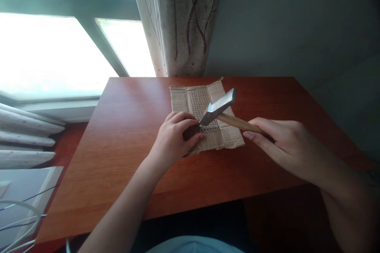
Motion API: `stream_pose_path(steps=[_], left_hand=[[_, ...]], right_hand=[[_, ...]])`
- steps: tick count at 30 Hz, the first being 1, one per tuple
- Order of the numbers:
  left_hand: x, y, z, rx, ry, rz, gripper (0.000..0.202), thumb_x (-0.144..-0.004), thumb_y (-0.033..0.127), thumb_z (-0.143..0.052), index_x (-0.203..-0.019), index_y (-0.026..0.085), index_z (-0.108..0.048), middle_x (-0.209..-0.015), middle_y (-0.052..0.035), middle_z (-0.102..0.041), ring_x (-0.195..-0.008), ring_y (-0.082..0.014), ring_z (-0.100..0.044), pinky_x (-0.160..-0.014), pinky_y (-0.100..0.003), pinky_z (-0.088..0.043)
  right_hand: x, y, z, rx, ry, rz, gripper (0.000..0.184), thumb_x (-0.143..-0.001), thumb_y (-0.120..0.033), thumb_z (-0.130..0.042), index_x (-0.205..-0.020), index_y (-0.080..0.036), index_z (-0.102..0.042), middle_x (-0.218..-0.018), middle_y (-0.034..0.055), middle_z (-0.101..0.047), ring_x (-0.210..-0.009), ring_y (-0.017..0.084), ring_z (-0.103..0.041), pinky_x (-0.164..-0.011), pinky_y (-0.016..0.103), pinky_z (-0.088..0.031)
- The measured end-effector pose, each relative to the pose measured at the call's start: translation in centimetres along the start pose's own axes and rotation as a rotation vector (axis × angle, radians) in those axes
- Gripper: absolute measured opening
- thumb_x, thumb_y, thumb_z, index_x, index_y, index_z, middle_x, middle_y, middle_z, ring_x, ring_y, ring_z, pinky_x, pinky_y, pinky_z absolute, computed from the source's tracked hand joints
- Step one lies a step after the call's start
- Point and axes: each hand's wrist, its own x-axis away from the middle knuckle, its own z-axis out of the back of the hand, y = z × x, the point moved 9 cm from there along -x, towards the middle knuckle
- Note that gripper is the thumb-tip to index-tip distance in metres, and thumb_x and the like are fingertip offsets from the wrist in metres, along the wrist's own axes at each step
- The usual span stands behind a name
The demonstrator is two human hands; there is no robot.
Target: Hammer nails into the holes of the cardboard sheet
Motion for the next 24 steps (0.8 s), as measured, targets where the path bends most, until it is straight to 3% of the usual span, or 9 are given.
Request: stream_pose_path(steps=[24], left_hand=[[0.0,-0.1,-0.2,-0.004,-0.029,0.021,0.013,-0.085,0.032,-0.077,-0.087,0.02,-0.074,-0.103,-0.0076,-0.072,-0.099,-0.024,-0.063,-0.091,-0.039,-0.055]], right_hand=[[-0.3,-0.1,-1.2,0.065,-0.049,-0.014,0.023,-0.105,-0.036,-0.045,-0.096,-0.022,-0.061,-0.074,0.0005,-0.065,-0.064,0.018,-0.061,-0.062,0.032,-0.037]])
